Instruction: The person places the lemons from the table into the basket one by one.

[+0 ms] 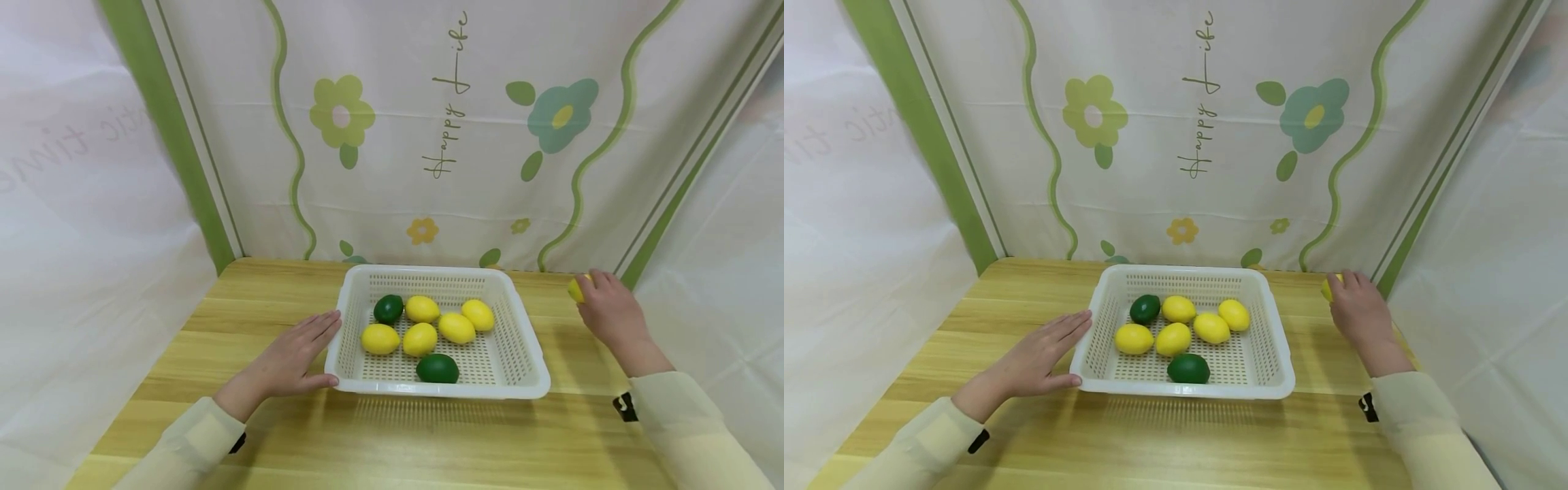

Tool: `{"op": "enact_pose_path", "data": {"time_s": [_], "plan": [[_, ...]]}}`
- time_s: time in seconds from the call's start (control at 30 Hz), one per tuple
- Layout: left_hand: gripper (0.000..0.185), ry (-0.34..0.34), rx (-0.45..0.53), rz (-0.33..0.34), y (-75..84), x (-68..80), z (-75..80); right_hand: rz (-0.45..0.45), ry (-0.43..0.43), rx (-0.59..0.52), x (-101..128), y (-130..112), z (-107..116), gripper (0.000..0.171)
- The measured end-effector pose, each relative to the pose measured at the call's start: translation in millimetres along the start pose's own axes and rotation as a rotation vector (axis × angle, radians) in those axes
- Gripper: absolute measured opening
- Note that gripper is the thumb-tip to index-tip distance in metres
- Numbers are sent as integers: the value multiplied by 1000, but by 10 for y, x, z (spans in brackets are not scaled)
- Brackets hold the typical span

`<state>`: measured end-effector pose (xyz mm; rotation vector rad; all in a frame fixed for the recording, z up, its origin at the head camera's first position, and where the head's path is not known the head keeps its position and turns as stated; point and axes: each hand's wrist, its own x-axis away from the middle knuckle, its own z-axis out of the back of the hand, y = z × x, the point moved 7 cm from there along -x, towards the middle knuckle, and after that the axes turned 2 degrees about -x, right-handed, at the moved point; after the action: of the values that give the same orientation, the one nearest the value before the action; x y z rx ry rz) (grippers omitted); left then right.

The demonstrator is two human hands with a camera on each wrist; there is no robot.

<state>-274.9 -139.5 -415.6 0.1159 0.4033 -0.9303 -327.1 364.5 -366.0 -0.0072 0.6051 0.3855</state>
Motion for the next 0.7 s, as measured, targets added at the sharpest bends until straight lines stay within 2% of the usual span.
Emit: {"op": "enact_pose_path", "data": {"time_s": [0.4,0.7], "plan": [[93,-6,0,5,2,0,6,86,91,5,-90,-337,241,58],[94,0,0,-4,-7,0,-16,135,117,-20,-89,-574,394,60]]}}
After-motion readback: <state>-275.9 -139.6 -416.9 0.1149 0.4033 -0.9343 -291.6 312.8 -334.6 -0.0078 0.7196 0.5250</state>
